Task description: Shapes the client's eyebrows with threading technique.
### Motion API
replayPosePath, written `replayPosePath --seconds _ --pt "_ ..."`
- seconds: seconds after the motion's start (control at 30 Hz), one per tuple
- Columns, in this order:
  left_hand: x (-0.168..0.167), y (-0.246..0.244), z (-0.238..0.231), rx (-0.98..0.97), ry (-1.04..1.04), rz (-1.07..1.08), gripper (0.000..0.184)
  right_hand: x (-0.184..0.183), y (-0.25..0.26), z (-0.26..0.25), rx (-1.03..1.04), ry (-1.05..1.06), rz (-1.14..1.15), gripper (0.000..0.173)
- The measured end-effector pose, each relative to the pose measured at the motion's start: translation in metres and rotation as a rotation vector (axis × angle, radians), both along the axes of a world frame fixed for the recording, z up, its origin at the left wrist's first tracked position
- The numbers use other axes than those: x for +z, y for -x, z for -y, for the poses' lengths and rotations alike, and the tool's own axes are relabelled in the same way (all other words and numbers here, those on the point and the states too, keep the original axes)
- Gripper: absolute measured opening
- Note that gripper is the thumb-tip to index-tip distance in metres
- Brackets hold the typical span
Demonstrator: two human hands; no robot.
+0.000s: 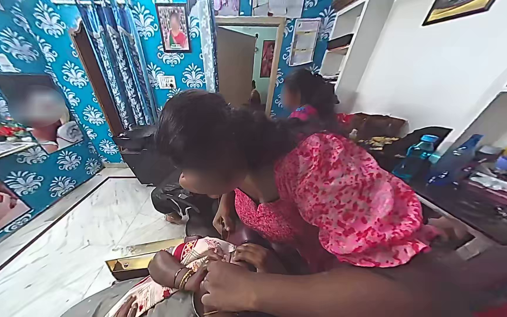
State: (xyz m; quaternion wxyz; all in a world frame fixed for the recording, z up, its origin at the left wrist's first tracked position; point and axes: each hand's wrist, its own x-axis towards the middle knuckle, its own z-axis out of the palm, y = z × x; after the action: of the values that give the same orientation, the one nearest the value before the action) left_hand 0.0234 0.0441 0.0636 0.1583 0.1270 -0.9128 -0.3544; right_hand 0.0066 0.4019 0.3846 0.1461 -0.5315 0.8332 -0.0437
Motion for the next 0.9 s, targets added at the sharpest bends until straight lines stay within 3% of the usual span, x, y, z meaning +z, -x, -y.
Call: replayPosePath --seconds 0.13,0.2,0.27,0.37,0.43,0.57,0.9 --pt "-0.047 0.012 0.032 -0.007 0.053 -0.009 0.047 0.005 0.024 0.000 0.303 0.164 -0.242 0.022" --pt "-0.028 0.010 0.021 0.001 0.036 0.036 0.046 0.007 0.030 -0.002 0.367 0.174 -0.289 0.017" --pt "0.004 0.003 0.005 -0.003 -0.010 0.133 0.044 0.005 0.025 -0.002 0.312 0.130 -0.248 0.019" --pt "-0.040 0.011 0.028 -0.013 0.026 0.012 0.045 -0.002 0.014 -0.002 0.216 0.020 -0.196 0.019" --pt "-0.051 0.015 0.035 -0.030 0.045 0.004 0.046 -0.003 0.004 -0.003 0.079 0.011 -0.073 0.026" --pt "-0.049 0.016 0.035 -0.021 0.042 0.031 0.046 -0.005 -0.004 0.000 0.209 -0.188 -0.244 0.016" --pt "-0.062 0.016 0.042 -0.014 0.018 -0.009 0.050 0.002 -0.003 0.001 0.156 -0.206 -0.220 0.017"
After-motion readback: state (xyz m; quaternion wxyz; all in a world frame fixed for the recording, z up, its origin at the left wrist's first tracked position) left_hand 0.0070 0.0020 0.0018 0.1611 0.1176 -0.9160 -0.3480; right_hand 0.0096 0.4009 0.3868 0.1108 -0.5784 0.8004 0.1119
